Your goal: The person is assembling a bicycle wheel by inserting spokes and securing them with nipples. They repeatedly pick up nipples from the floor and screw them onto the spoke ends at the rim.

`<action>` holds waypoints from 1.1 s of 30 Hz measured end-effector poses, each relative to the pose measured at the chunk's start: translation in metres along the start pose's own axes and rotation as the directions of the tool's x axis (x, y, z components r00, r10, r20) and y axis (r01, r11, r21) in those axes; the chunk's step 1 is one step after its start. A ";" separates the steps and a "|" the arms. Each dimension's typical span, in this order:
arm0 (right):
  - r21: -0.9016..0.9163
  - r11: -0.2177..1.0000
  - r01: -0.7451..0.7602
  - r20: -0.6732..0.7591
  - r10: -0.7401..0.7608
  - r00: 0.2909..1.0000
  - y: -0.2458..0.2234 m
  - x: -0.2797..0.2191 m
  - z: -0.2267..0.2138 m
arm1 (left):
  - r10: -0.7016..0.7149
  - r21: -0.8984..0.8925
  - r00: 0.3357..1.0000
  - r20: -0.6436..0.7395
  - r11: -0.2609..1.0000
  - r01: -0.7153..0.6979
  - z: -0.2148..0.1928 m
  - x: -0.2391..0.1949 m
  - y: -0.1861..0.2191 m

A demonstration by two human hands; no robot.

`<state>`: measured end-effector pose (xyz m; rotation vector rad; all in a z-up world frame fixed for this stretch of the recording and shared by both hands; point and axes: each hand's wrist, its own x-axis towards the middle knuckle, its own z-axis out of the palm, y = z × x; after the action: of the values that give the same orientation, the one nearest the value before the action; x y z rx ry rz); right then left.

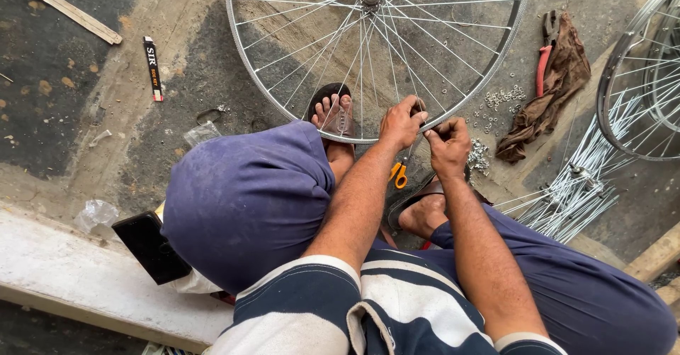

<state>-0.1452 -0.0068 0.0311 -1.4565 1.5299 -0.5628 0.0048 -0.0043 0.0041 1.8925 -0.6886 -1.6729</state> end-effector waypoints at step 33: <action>-0.069 0.987 0.144 -0.254 -0.157 0.954 0.027 -0.008 0.014 | 0.214 -0.108 0.961 -0.175 0.966 -0.234 0.016 0.009 -0.003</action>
<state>-0.1484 0.0097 0.0047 -1.5964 1.6511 -0.8394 -0.0104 -0.0090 -0.0056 1.7648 -0.6848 -1.3723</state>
